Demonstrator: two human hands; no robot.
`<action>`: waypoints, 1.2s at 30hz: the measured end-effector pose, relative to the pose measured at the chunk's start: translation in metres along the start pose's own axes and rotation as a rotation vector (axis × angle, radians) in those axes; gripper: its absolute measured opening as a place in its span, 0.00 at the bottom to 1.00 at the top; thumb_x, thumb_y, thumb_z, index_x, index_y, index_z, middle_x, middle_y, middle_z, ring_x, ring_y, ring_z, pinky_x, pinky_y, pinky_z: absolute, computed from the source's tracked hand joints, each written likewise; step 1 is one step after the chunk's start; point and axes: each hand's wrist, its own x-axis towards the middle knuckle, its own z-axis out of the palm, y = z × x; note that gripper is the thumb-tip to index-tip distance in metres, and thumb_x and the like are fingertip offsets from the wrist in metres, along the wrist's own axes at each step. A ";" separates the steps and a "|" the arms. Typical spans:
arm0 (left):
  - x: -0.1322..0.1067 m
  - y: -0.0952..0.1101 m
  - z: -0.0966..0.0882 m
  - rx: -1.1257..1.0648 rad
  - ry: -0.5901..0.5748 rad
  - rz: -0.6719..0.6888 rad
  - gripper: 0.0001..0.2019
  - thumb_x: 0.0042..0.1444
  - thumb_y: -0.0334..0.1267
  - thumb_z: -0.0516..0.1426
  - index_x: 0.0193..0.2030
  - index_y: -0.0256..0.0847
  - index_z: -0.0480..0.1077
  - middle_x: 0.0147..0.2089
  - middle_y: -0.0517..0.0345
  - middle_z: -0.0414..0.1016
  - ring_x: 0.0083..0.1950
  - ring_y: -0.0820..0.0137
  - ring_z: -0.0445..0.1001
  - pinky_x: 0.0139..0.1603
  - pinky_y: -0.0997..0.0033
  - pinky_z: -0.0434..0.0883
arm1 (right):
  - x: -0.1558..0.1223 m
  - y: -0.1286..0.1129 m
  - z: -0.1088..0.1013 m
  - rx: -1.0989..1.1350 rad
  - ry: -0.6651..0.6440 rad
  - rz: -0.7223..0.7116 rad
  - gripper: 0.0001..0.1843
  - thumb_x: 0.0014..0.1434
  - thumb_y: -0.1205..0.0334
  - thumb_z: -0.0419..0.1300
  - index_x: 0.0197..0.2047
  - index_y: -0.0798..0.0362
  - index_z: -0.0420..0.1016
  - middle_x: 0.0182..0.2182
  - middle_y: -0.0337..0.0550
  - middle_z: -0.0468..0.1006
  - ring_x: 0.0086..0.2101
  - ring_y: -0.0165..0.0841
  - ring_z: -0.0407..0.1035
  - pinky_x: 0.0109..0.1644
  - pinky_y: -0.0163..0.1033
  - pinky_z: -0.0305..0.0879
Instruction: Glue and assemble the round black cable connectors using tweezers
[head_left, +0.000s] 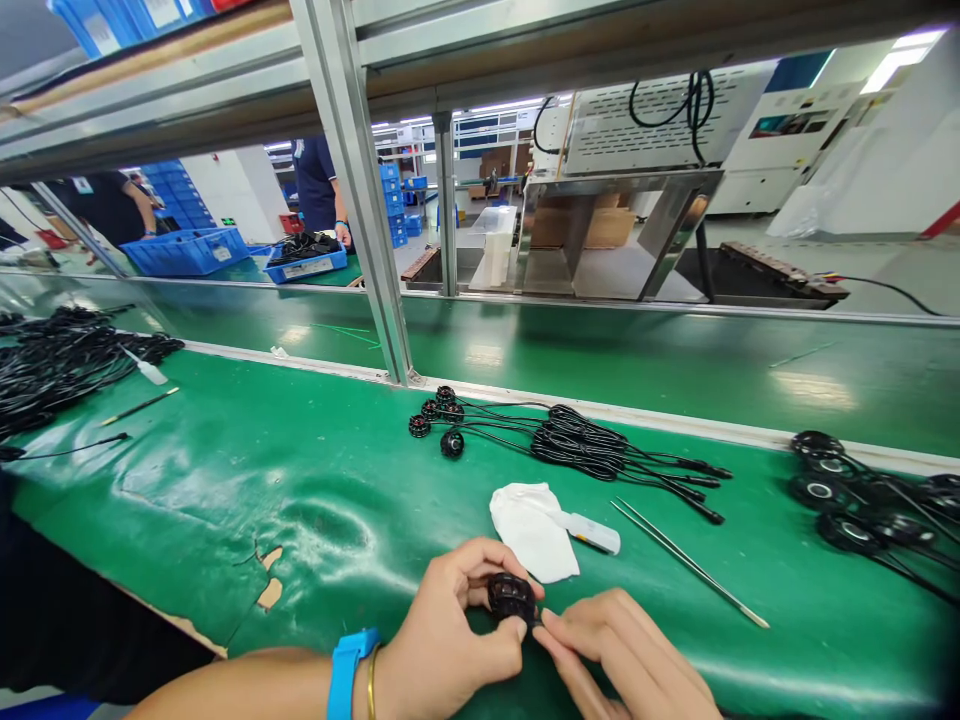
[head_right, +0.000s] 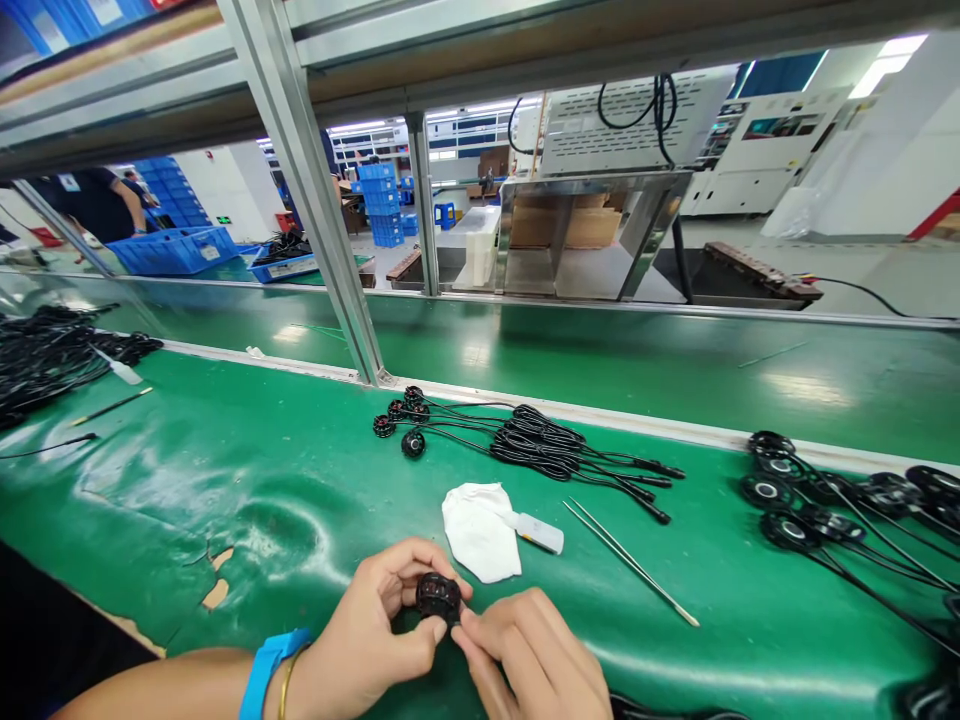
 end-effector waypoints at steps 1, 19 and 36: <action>-0.002 -0.002 0.001 0.038 0.025 0.023 0.16 0.44 0.21 0.57 0.41 0.38 0.70 0.43 0.53 0.82 0.44 0.67 0.80 0.48 0.72 0.74 | 0.001 -0.001 0.000 0.003 0.011 -0.001 0.09 0.63 0.75 0.61 0.45 0.55 0.73 0.29 0.43 0.75 0.29 0.32 0.70 0.31 0.36 0.70; -0.003 -0.015 -0.007 -0.083 -0.041 0.042 0.19 0.54 0.38 0.65 0.53 0.43 0.72 0.49 0.51 0.81 0.51 0.64 0.78 0.55 0.69 0.72 | 0.014 -0.015 0.008 0.143 0.142 0.132 0.07 0.63 0.75 0.57 0.38 0.52 0.68 0.29 0.41 0.72 0.30 0.33 0.68 0.32 0.37 0.66; 0.008 -0.007 -0.002 0.247 0.058 -0.069 0.19 0.48 0.30 0.59 0.49 0.36 0.73 0.31 0.61 0.69 0.30 0.75 0.64 0.33 0.74 0.65 | -0.013 0.099 -0.086 -0.599 -0.199 0.673 0.13 0.54 0.53 0.54 0.21 0.47 0.67 0.17 0.41 0.69 0.12 0.36 0.63 0.13 0.37 0.53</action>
